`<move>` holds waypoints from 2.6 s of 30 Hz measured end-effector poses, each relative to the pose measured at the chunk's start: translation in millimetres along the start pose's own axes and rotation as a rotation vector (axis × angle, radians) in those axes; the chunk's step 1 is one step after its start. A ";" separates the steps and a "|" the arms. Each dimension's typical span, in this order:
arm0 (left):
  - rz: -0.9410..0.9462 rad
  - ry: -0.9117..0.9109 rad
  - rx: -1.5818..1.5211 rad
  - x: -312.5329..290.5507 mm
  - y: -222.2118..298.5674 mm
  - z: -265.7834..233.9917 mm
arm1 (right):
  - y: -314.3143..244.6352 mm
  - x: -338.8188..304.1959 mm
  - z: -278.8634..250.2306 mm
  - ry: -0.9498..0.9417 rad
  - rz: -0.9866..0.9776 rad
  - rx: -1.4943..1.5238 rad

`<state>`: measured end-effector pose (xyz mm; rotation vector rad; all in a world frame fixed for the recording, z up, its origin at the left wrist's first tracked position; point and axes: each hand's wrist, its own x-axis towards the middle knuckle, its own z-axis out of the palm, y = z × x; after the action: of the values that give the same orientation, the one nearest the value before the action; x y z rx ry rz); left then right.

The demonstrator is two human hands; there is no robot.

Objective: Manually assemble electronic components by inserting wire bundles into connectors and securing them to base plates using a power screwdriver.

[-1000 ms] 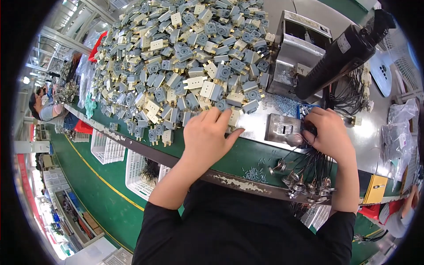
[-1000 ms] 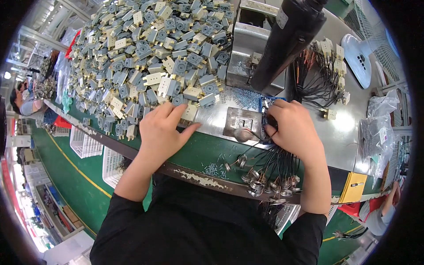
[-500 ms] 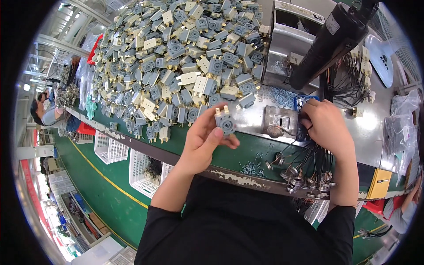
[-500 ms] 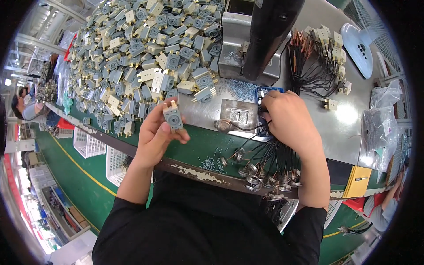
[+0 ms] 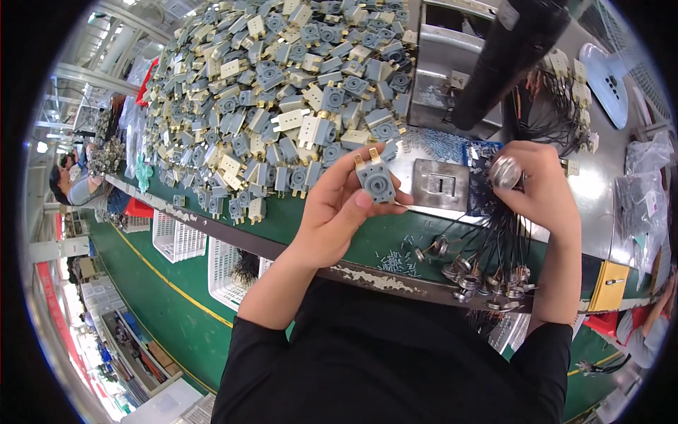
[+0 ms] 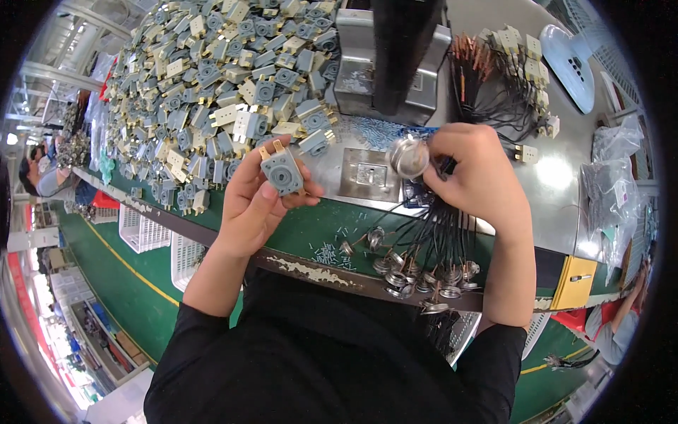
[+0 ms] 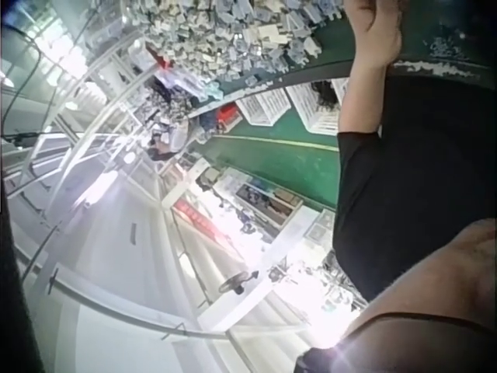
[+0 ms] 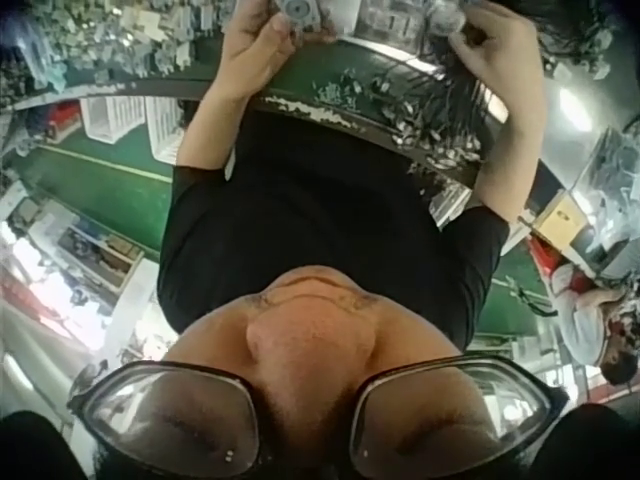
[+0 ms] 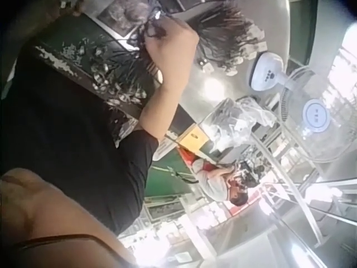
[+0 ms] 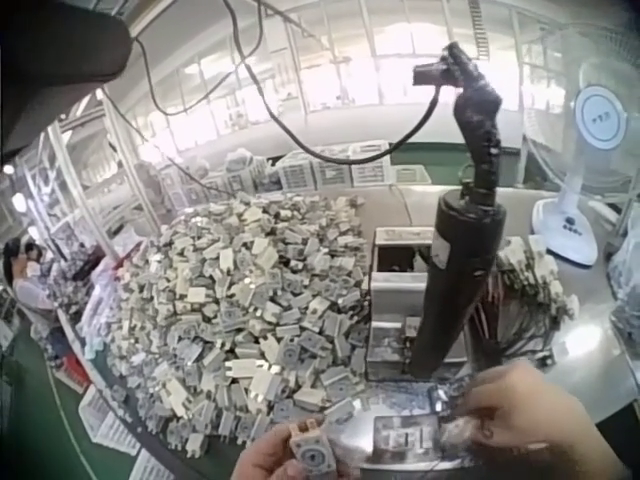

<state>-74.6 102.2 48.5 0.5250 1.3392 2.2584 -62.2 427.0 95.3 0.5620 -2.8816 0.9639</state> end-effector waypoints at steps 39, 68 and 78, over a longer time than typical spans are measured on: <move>0.387 -0.091 1.498 84.6 3.4 -11.1 | -1.7 0.8 -1.5 0.137 -0.064 0.130; -0.070 -0.182 0.765 74.9 -21.0 6.1 | 0.9 -1.8 7.0 -0.049 -0.174 0.775; 0.216 -0.251 0.851 79.0 -42.7 2.9 | 20.0 -6.3 9.5 0.089 -0.111 0.998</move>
<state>-129.7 166.7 19.0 1.2289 2.1451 1.5883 -62.8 438.2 75.2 0.6558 -2.0729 2.2904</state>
